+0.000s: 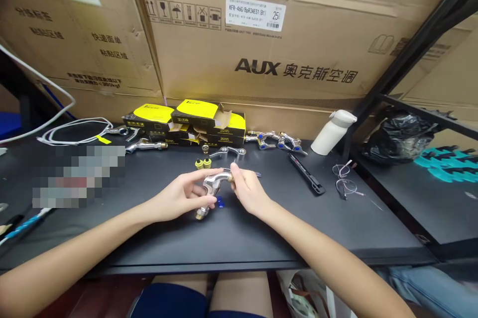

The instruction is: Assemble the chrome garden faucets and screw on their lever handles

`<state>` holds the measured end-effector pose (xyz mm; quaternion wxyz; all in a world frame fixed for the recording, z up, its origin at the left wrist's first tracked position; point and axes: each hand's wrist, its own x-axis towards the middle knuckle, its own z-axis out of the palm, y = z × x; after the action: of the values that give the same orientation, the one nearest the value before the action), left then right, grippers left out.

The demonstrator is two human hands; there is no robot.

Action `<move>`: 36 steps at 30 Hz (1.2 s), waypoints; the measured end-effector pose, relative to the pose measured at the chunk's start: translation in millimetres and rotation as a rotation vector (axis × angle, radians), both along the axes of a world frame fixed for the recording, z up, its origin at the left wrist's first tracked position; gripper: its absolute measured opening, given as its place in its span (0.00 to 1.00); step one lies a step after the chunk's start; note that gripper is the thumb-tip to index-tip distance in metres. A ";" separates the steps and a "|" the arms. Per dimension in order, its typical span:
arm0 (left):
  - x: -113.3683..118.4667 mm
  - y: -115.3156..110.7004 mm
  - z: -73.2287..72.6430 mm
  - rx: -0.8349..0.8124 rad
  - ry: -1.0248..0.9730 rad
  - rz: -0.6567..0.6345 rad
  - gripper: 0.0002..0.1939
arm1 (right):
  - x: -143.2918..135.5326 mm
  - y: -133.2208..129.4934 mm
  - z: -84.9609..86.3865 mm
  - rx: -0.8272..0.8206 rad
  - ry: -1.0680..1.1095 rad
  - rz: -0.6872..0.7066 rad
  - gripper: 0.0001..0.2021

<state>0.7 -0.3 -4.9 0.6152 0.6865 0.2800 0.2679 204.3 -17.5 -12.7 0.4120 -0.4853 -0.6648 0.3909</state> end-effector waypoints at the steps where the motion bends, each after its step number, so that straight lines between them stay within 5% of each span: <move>1: 0.9 -0.5 0.3 -0.036 -0.019 0.002 0.34 | 1.4 0.5 1.3 0.066 -0.043 -0.008 0.23; 4: 2.1 -2.6 1.2 -0.122 -0.059 -0.026 0.34 | 2.7 0.7 6.0 0.177 -0.079 0.001 0.17; 9: -0.1 -6.0 0.4 0.306 0.041 0.097 0.26 | -5.9 -1.3 8.7 -0.337 0.367 0.266 0.25; 11: 0.0 -6.7 1.9 0.341 0.055 0.115 0.26 | -7.7 -2.0 8.6 -0.413 0.405 0.309 0.26; 16: 2.6 -7.6 5.3 -0.027 -0.032 -0.026 0.32 | -2.0 -3.9 4.7 0.052 0.070 0.038 0.21; 18: 1.3 -7.8 3.0 0.056 -0.025 -0.016 0.32 | 1.7 -5.2 2.9 0.128 -0.019 0.080 0.20; 22: -3.7 -7.8 -2.9 0.484 0.013 0.013 0.24 | 5.5 -8.5 0.3 0.277 -0.120 0.189 0.20; 26: -4.6 -5.6 1.1 0.709 0.047 0.042 0.22 | 3.5 -8.3 -1.5 0.215 0.022 0.232 0.18; 30: -13.0 8.4 13.7 0.470 0.137 0.095 0.28 | 7.3 4.0 1.6 0.106 0.196 0.242 0.22; 33: -29.8 25.3 22.2 0.337 0.347 -0.025 0.19 | 18.6 21.4 5.8 0.106 0.353 0.031 0.22; 36: -45.4 36.8 26.8 0.419 0.583 -0.094 0.13 | 30.8 37.0 6.5 0.117 0.399 -0.181 0.17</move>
<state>-44.7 36.5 22.0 0.3673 0.8574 0.3507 0.0839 235.1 19.5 -6.2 0.5959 -0.4315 -0.5455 0.4014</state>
